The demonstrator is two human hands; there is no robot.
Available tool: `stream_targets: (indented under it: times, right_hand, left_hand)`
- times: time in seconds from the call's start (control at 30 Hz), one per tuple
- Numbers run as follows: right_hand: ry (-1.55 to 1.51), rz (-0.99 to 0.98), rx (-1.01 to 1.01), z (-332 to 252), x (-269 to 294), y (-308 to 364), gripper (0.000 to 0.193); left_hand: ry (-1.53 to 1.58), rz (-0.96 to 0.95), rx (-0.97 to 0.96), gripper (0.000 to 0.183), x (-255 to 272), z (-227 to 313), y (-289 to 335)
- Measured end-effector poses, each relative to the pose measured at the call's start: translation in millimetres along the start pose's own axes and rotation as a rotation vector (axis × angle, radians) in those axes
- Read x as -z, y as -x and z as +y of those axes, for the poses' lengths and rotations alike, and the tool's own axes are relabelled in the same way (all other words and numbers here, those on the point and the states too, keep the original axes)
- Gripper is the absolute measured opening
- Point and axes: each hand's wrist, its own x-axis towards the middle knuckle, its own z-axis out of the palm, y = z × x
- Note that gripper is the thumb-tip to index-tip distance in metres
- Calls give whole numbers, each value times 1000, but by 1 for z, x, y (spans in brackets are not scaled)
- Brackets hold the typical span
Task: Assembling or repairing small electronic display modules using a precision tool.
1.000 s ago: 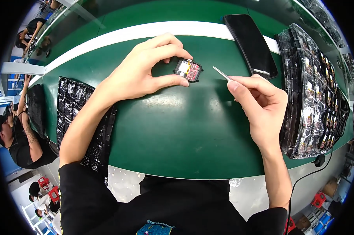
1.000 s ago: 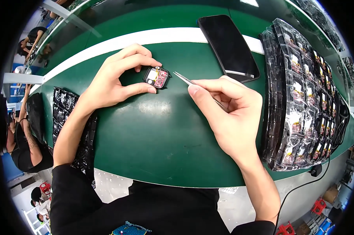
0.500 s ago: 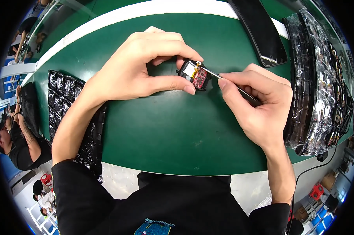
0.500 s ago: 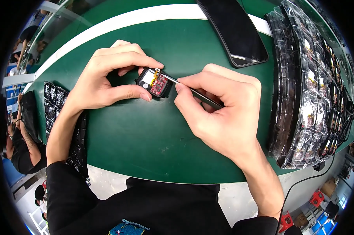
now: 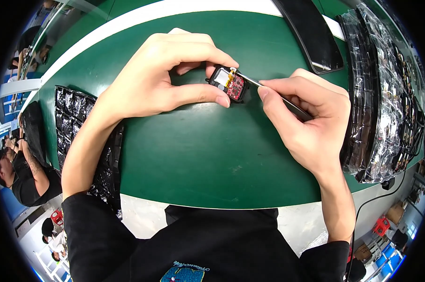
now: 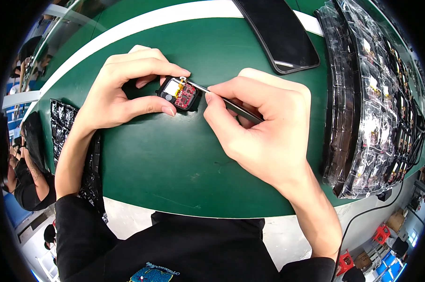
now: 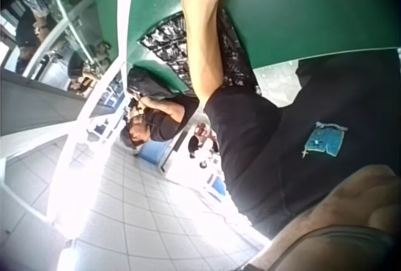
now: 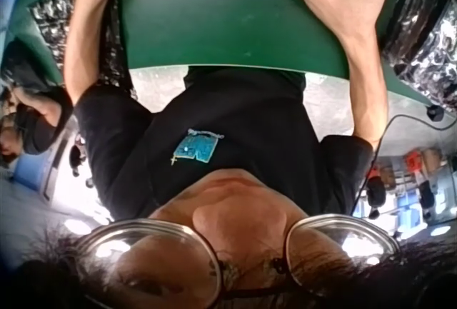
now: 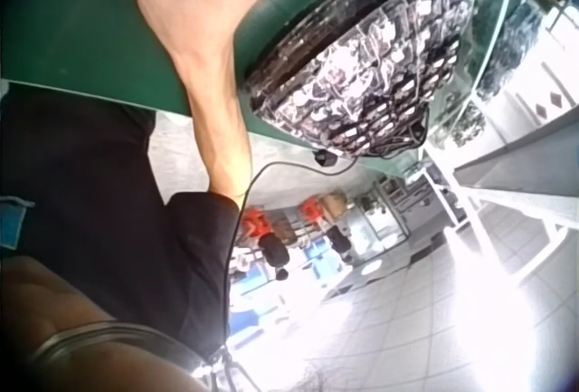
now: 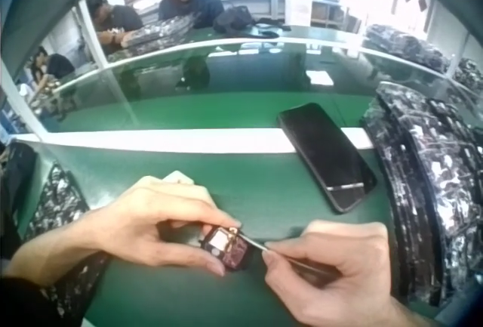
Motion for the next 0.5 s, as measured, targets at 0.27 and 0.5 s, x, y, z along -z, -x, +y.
stream_targets:
  times: [0.27,0.5]
  right_hand:
    - [26,27,58,0,-2,-3,5]
    - [13,29,48,1,-2,-3,2]
  left_hand:
    - [-8,-10,-17,58,1,0,-1]
    - [-12,-29,-12,58,4,1,-1]
